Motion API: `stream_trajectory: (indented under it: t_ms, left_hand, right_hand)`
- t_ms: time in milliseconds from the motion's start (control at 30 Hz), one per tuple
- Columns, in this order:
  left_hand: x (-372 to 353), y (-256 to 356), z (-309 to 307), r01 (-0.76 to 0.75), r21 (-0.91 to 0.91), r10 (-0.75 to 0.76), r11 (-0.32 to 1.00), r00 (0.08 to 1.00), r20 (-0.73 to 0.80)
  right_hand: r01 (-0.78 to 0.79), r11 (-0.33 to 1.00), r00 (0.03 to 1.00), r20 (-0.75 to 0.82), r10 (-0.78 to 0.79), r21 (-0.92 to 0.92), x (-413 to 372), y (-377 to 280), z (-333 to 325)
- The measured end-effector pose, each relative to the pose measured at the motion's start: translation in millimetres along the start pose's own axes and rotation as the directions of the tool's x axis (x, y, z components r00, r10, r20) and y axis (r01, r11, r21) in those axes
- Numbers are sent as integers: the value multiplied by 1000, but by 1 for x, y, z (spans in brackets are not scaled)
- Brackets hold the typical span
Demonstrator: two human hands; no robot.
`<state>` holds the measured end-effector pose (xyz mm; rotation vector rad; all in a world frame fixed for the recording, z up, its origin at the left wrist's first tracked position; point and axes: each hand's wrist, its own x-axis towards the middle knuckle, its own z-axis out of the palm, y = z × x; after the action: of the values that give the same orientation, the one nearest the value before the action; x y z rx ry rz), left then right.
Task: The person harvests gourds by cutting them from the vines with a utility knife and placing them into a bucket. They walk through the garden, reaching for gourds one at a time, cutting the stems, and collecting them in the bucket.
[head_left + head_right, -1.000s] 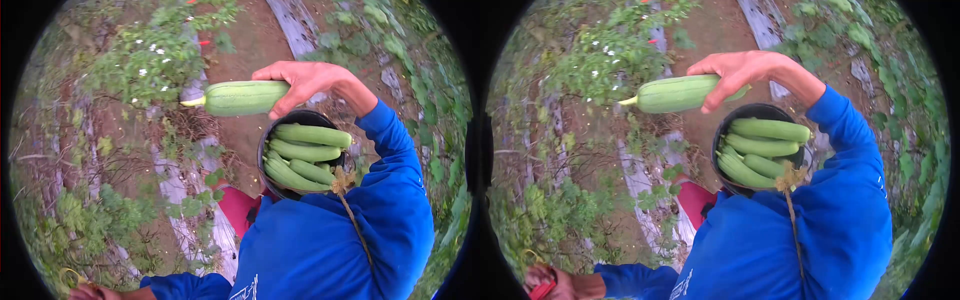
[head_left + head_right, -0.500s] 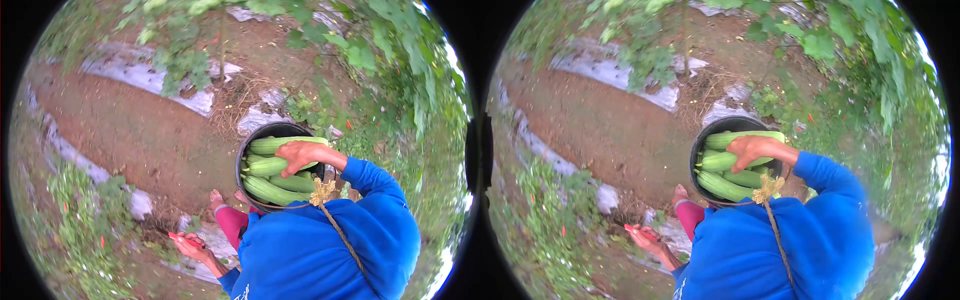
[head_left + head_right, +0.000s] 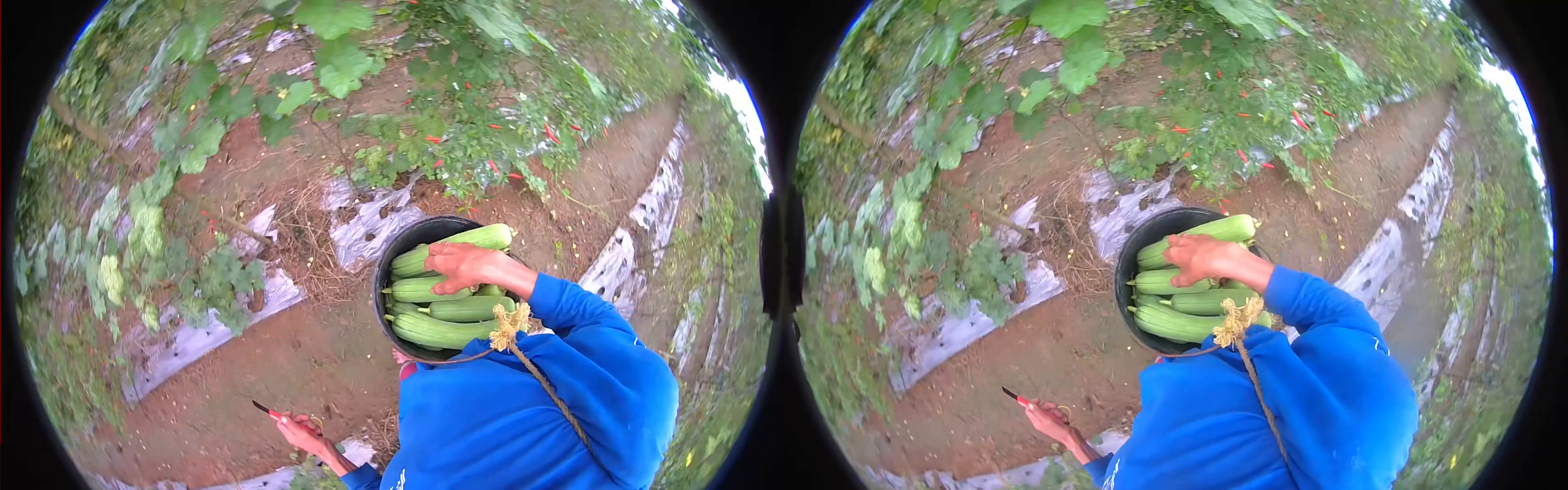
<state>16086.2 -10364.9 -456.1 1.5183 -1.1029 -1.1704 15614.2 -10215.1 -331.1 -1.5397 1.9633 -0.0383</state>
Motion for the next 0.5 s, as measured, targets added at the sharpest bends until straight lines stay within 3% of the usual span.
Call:
stream_trajectory:
  t_ms: [233,300,367,433,500]
  left_hand:
    - [16,19,66,-13,53,-3,999,954,301]
    - [3,16,88,59,35,-67,998,930,361]
    - [-14,11,106,61,28,-67,998,906,417]
    - [-35,6,119,71,36,-80,997,880,468]
    - [-58,6,133,90,92,-125,992,840,527]
  right_hand:
    - [29,927,975,-217,57,374,-68,28,-5]
    - [101,831,907,-394,149,547,-106,63,-5]
    - [63,557,819,-362,445,828,-153,103,-3]
    - [309,362,662,-472,582,879,-187,170,52]
    - [52,182,585,-178,792,982,-207,215,104]
